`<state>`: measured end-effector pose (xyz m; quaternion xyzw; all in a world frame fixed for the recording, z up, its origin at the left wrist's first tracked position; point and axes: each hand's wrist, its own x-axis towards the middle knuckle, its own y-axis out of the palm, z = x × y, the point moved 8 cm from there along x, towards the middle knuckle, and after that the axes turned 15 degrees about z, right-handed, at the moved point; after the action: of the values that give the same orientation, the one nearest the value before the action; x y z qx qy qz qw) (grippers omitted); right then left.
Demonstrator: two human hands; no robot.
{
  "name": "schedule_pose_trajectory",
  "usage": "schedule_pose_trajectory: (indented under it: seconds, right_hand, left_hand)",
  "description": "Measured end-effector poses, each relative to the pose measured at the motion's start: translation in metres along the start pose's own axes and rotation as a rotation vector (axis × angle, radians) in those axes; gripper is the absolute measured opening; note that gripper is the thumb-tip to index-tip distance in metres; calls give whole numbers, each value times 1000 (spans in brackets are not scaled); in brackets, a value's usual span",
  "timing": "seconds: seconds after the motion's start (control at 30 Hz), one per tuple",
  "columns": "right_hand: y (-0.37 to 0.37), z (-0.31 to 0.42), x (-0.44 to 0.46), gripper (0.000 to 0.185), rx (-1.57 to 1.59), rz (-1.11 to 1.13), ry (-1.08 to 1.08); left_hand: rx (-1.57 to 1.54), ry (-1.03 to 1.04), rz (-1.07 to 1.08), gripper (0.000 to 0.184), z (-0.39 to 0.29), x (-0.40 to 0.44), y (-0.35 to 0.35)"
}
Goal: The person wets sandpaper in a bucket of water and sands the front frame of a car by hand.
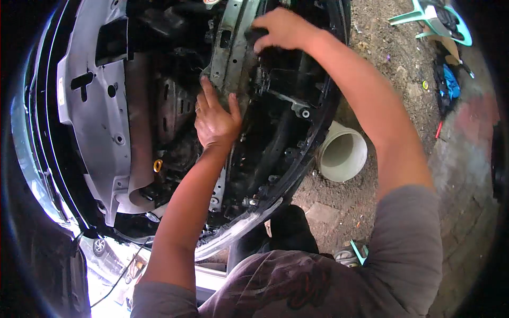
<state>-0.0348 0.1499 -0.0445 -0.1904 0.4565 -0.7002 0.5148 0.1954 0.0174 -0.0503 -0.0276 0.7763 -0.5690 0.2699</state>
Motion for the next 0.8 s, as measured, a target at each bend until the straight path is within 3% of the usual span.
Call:
schedule_pose_trajectory:
  seconds: [0.07,0.13,0.27,0.33,0.43,0.53,0.6,0.63,0.67,0.73,0.8]
  right_hand:
    - [-15,-20,-1,55,74,-64,103]
    - [4,2,2,59,-9,-9,-94]
    - [-9,-16,2,60,-22,14,112]
    - [-1,-12,2,58,-20,-44,70]
    - [4,13,-5,60,-47,126,23]
    - [-3,-12,-2,57,-2,-96,-3]
    - [16,25,-4,56,-28,-11,-185]
    - [19,25,-2,60,-79,135,-79]
    - [10,11,-1,58,-62,128,6]
    - [-4,-25,-2,57,17,-75,58]
    - [6,-23,4,57,3,-66,80]
  left_hand:
    - [-4,15,-17,84,2,-1,-3]
    - [-8,-19,28,84,2,2,-1]
    - [-17,-4,4,83,1,2,-1]
    - [-17,-22,17,83,3,1,0]
    - [-30,-41,55,83,0,0,-3]
    - [-19,-24,36,86,2,2,-1]
    - [-7,-18,19,86,4,2,-3]
    - [-4,-3,5,86,0,1,-2]
    - [-8,0,15,86,-1,-2,2]
    - [-24,-10,14,86,3,2,1]
    - [-7,-9,1,86,4,1,-1]
